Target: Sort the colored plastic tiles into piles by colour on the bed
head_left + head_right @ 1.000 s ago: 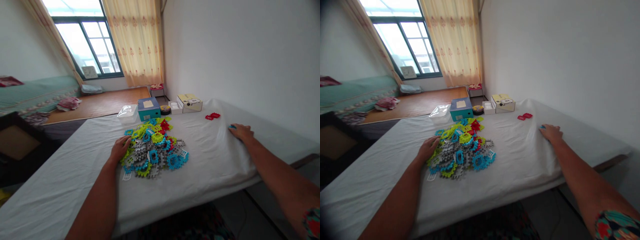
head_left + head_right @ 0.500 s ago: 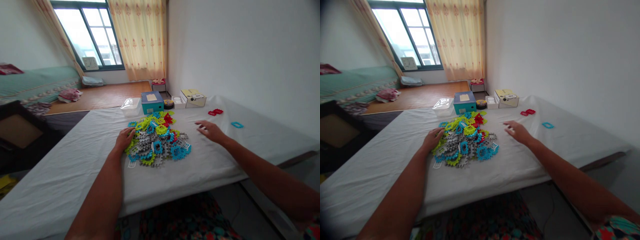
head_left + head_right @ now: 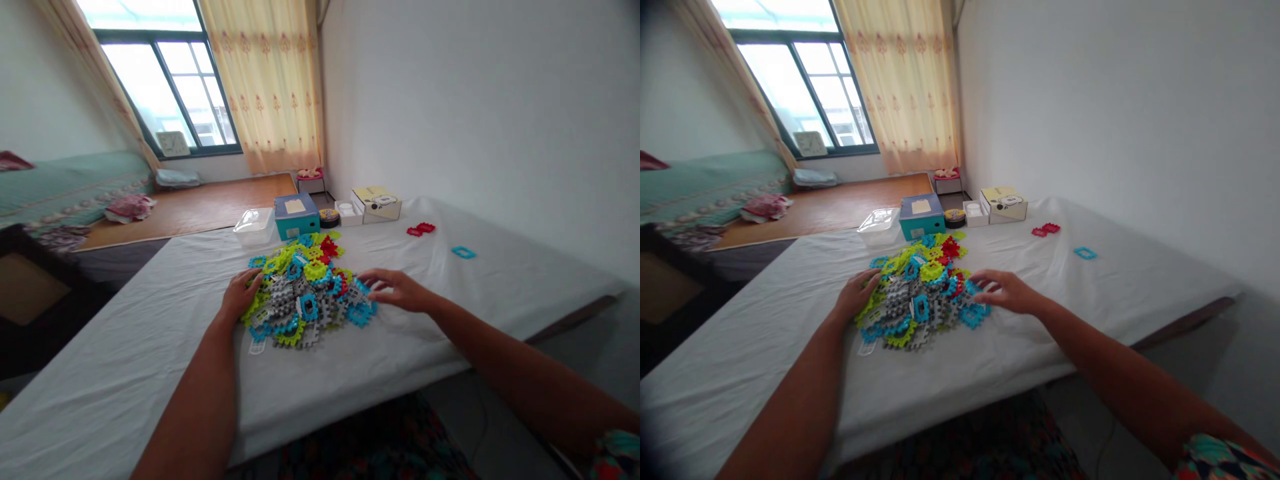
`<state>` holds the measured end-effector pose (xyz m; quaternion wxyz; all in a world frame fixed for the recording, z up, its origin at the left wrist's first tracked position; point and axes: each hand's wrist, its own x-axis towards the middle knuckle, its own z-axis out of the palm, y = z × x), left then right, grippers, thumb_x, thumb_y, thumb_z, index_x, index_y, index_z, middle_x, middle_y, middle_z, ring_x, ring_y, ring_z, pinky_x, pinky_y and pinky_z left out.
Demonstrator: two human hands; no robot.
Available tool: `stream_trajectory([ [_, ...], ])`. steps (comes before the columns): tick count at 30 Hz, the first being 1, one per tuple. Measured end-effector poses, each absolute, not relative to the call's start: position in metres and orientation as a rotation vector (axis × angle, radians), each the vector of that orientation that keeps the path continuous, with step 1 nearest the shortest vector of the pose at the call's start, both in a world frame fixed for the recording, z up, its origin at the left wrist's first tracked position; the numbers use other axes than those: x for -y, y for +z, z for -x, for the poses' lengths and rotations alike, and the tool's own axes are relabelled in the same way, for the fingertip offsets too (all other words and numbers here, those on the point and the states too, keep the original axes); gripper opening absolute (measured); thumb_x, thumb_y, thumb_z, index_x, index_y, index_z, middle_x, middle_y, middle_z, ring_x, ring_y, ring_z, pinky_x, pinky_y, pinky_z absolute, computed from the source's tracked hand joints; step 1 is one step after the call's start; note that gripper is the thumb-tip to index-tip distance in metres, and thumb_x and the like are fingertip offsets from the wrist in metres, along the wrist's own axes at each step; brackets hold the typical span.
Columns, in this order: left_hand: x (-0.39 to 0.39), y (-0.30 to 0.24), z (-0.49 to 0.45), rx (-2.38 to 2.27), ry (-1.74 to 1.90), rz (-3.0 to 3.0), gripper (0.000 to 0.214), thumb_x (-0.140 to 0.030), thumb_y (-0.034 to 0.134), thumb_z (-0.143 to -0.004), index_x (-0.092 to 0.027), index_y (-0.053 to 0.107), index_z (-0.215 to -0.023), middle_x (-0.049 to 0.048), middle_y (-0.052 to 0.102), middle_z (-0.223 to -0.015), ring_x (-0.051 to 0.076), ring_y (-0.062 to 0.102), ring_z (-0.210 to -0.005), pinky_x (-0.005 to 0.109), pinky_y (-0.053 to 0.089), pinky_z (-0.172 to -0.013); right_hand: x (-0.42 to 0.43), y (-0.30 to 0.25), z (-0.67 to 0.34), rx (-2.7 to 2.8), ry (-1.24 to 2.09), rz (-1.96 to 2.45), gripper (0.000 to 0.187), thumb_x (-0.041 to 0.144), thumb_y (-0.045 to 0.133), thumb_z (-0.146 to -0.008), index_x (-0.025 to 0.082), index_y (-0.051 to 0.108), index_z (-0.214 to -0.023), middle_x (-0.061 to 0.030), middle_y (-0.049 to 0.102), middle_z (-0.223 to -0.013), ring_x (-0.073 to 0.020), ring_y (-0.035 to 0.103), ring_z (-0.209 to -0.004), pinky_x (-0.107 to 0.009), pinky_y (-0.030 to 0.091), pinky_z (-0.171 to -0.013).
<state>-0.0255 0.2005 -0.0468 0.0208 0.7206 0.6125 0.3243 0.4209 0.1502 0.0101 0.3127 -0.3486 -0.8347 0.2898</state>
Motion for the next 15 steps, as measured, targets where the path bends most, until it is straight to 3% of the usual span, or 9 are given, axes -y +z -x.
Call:
stream_trajectory([
  [2, -0.202, -0.048, 0.027, -1.901, 1.002, -2.234, 0.053, -0.056, 0.04, -0.09, -0.02, 0.068, -0.117, 0.0099, 0.067, -0.122, 0.026, 0.059, -0.116, 0.042, 0.042, -0.106, -0.18, 0.014, -0.465, 1.979, 0.635, 1.192, 0.046, 0.05, 0.058, -0.086, 0.021, 0.062, -0.121, -0.0095, 0.067, -0.116, -0.0222, 0.064, -0.098, -0.036, 0.054, -0.082],
  [6, -0.203, -0.048, 0.028, -1.912, 0.993, -2.226, 0.054, -0.057, 0.04, -0.089, -0.02, 0.068, -0.117, 0.0096, 0.067, -0.122, 0.026, 0.058, -0.117, 0.042, 0.041, -0.107, -0.226, -0.003, -0.575, 1.565, -0.116, 1.924, 0.045, 0.043, 0.064, -0.078, 0.016, 0.066, -0.113, -0.0171, 0.066, -0.113, -0.033, 0.059, -0.105, -0.048, 0.048, -0.088],
  [9, -0.201, -0.047, 0.027, -1.93, 0.972, -2.205, 0.054, -0.057, 0.04, -0.088, -0.021, 0.068, -0.117, 0.0089, 0.066, -0.123, 0.025, 0.058, -0.118, 0.042, 0.041, -0.107, -0.233, -0.033, -0.63, 1.383, -0.264, 2.266, 0.046, 0.047, 0.06, -0.08, 0.018, 0.066, -0.116, -0.0219, 0.062, -0.118, -0.0417, 0.051, -0.114, -0.055, 0.046, -0.083],
  [12, -0.2, -0.046, 0.026, -1.936, 0.978, -2.192, 0.053, -0.057, 0.041, -0.089, -0.021, 0.068, -0.117, 0.0086, 0.066, -0.124, 0.024, 0.058, -0.118, 0.041, 0.04, -0.108, -0.233, -0.049, -0.638, 1.341, -0.31, 2.301, 0.047, 0.049, 0.054, -0.083, 0.019, 0.065, -0.117, -0.0207, 0.059, -0.126, -0.0442, 0.045, -0.12, -0.062, 0.043, -0.083],
  [15, -0.198, -0.045, 0.024, -1.936, 0.988, -2.193, 0.052, -0.056, 0.041, -0.089, -0.021, 0.068, -0.117, 0.0091, 0.066, -0.123, 0.025, 0.058, -0.118, 0.041, 0.041, -0.107, -0.238, -0.038, -0.606, 1.502, -0.408, 2.028, 0.044, 0.041, 0.048, -0.088, 0.016, 0.062, -0.12, -0.0176, 0.059, -0.13, -0.0379, 0.045, -0.124, -0.059, 0.041, -0.093],
])
